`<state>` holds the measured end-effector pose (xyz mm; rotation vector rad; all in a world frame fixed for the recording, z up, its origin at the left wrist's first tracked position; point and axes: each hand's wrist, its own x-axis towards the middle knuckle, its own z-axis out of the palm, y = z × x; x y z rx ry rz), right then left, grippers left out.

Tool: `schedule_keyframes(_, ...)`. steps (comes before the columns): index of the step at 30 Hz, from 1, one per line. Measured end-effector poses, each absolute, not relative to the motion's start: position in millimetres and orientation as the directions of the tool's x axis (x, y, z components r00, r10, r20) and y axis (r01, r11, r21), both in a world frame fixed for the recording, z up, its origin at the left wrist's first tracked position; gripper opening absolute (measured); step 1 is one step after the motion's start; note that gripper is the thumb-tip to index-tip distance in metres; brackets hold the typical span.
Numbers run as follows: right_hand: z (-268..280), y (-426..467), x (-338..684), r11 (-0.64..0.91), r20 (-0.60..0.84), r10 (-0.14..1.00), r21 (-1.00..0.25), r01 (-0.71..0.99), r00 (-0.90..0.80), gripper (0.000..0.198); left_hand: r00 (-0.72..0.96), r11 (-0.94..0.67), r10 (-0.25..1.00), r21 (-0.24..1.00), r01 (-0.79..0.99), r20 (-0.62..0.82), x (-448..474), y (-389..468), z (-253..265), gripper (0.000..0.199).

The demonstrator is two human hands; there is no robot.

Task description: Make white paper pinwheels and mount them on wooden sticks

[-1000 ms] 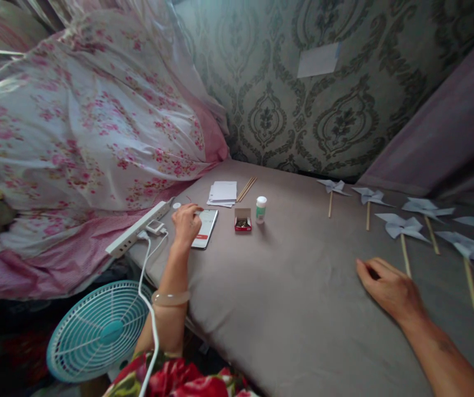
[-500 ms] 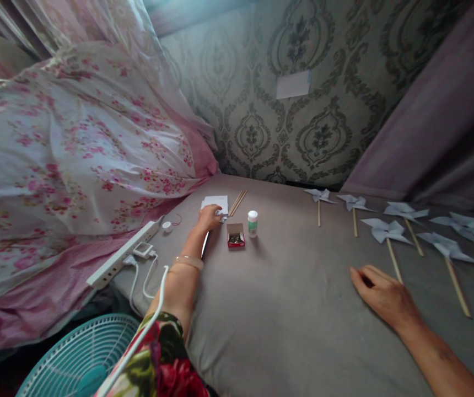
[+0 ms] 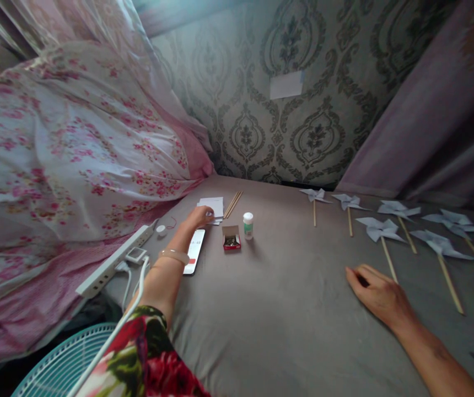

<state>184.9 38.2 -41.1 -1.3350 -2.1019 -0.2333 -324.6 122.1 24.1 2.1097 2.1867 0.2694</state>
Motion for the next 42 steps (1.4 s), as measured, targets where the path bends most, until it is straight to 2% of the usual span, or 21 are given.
schedule_keyframes(20, -44, 40, 185, 0.463, 0.581, 0.762, -0.179, 0.868, -0.287, 0.041, -0.113, 0.099, 0.992, 0.198, 0.975, 0.061, -325, 126, 32, 0.029)
schedule_keyframes(27, -44, 40, 183, 0.430, 0.578, 0.775, -0.189, 0.883, -0.253, 0.042, -0.262, 0.229, 0.953, 0.203, 0.952, 0.153, -317, 118, 34, 0.031)
schedule_keyframes(34, -46, 41, 182, 0.425, 0.575, 0.779, -0.193, 0.885, -0.249, 0.044, -0.490, 0.427, 0.810, 0.248, 0.869, 0.322, -311, 104, 54, 0.040)
schedule_keyframes(42, -42, 39, 179, 0.437, 0.601, 0.757, -0.172, 0.883, -0.257, 0.045, -0.530, 0.448, 0.748, 0.287, 0.847, 0.399, -305, 96, 65, 0.038)
